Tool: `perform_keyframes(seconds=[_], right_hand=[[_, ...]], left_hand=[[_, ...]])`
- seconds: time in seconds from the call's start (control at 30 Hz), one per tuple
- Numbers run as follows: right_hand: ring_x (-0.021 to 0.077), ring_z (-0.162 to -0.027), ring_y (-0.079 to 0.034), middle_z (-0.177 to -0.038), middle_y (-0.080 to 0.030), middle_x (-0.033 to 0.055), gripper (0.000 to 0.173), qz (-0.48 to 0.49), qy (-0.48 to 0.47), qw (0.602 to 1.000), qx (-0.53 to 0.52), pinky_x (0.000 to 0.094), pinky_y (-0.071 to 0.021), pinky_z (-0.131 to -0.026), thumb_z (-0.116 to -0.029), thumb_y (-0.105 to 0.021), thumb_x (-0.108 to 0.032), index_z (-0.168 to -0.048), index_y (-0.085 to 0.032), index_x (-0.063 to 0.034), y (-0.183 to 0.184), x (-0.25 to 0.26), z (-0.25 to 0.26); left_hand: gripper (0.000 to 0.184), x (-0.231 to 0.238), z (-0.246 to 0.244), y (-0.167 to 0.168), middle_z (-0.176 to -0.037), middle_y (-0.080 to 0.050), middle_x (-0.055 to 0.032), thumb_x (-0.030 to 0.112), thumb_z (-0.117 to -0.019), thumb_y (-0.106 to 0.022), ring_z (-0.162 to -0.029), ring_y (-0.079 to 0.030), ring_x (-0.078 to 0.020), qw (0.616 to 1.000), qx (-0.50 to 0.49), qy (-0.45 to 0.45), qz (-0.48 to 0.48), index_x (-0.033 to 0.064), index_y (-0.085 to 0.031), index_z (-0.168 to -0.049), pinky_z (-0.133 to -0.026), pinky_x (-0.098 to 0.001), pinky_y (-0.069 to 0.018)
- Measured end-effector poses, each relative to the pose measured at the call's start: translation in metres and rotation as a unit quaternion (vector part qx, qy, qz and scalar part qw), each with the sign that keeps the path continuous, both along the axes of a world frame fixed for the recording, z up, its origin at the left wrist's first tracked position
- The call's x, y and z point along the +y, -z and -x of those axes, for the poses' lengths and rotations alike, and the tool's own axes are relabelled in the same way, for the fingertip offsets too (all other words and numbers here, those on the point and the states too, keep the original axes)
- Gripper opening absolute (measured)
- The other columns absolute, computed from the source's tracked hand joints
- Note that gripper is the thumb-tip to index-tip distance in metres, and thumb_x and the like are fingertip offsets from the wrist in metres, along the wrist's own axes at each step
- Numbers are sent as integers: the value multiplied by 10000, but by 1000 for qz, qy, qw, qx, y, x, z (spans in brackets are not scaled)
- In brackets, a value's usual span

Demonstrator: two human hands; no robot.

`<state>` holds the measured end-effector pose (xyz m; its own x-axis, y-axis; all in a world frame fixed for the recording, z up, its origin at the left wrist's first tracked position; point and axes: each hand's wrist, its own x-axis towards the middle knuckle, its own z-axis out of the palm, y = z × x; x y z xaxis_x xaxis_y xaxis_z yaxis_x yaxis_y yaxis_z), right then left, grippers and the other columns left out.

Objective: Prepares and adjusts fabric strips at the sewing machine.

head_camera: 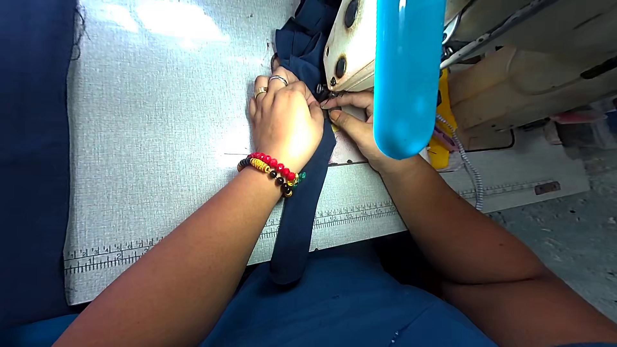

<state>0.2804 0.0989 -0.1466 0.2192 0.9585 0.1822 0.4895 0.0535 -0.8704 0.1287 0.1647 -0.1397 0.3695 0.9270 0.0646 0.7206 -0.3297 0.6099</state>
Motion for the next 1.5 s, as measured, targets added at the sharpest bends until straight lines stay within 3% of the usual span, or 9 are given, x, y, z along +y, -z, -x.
perform_keyframes(seconds=[0.63,1.3,1.5], right_hand=[[31,-1077,-651,-1089,-735,31,161,11,5,1000,10,205,-519,-948,-917,-683,-80,-1057,-760,-59,-4,-1,2],[38,-1107,-642,-1097,-736,41,170,1,3,1000,-4,220,-503,-984,-914,-683,-81,-1062,-762,-54,-2,-1,1],[31,-1084,-653,-1087,-743,31,161,7,5,1000,2,205,-516,-963,-921,-688,-76,-1062,-762,-56,-3,-2,2]], left_hand=[[226,-1,1,-5,-1103,-655,-47,311,-955,-570,-1190,-550,-242,1000,3,5,2,136,-700,-893,-963,-471,-392],[237,-4,1,-9,-1119,-654,-75,312,-964,-563,-1201,-549,-257,1000,15,-4,5,119,-698,-936,-963,-479,-389],[213,-3,1,-7,-1102,-658,-42,303,-951,-575,-1191,-551,-234,1000,10,-1,-2,139,-698,-892,-969,-460,-388]])
